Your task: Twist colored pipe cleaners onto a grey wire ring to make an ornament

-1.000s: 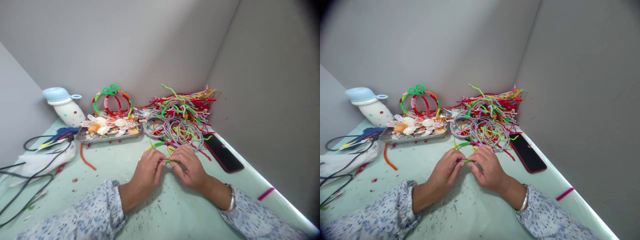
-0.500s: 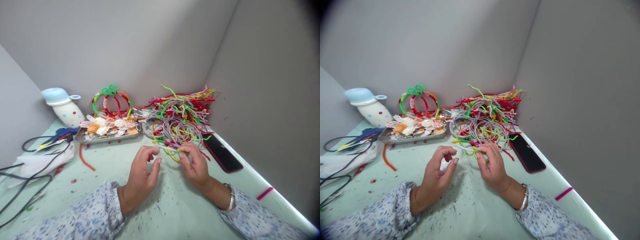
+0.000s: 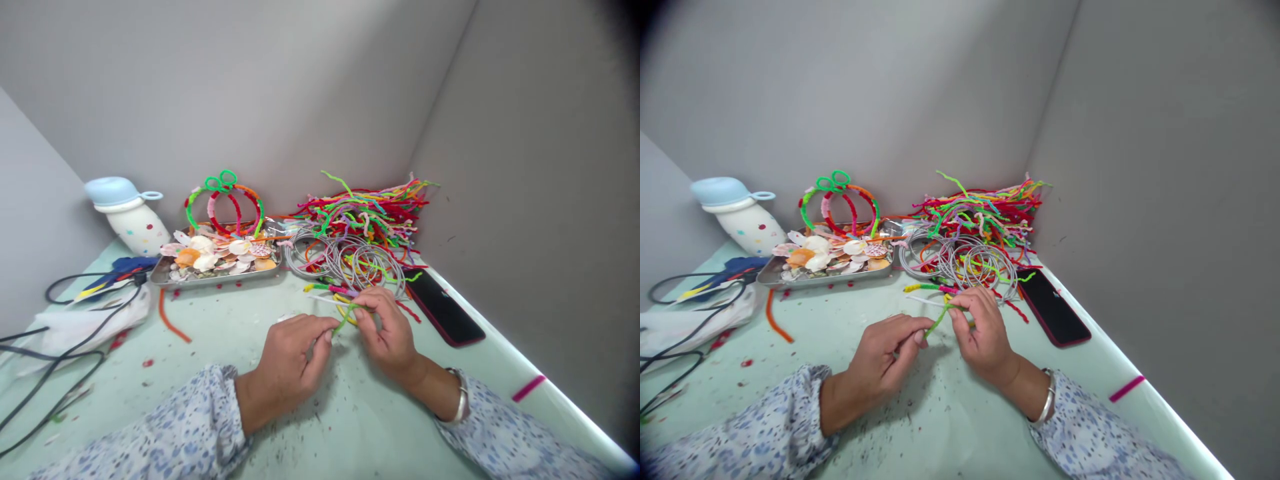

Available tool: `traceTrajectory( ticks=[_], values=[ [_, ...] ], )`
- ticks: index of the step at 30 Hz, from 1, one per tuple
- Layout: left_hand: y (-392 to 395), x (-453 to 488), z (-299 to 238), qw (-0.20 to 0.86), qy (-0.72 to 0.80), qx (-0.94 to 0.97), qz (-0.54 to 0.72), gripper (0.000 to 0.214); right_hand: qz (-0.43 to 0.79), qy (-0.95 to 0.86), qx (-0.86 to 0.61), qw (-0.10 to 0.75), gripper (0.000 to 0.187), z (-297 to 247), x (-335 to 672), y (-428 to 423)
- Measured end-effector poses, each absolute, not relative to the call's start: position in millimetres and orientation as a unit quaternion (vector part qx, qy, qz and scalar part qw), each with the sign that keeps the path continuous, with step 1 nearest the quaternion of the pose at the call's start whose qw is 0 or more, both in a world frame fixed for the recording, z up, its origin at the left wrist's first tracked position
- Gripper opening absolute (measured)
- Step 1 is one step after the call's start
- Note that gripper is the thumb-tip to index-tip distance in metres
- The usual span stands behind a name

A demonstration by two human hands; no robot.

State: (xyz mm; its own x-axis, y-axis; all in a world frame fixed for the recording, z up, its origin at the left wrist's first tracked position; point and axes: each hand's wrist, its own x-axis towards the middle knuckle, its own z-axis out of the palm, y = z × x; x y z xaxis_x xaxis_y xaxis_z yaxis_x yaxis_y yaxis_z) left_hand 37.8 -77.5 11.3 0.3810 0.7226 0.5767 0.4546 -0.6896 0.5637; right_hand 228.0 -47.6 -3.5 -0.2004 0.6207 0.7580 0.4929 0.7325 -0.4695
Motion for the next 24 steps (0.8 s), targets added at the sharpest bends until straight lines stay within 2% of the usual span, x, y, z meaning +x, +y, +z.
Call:
traceTrajectory(
  ticks=[7,13,17,20,22,24],
  values=[
    [-85,36,11,0.165,0.342,0.801,0.463,0.027,0.086,-0.741,-0.386,0.543,0.012,-6,230,-48],
    [-77,37,8,0.197,0.335,0.838,0.383,0.017,0.103,-0.755,-0.363,0.536,0.013,-5,233,-47],
    [-72,36,9,0.117,0.328,0.831,0.435,0.02,0.09,-0.789,-0.341,0.502,0.011,-2,233,-48],
    [-71,33,11,0.012,0.347,0.81,0.473,0.027,0.091,-0.8,-0.333,0.49,0.01,0,233,-48],
    [-69,32,12,-0.049,0.373,0.794,0.477,0.025,0.093,-0.808,-0.326,0.482,0.01,0,232,-48],
    [-68,32,14,-0.063,0.389,0.796,0.459,0.02,0.094,-0.815,-0.32,0.474,0.01,1,232,-49]
  ],
)
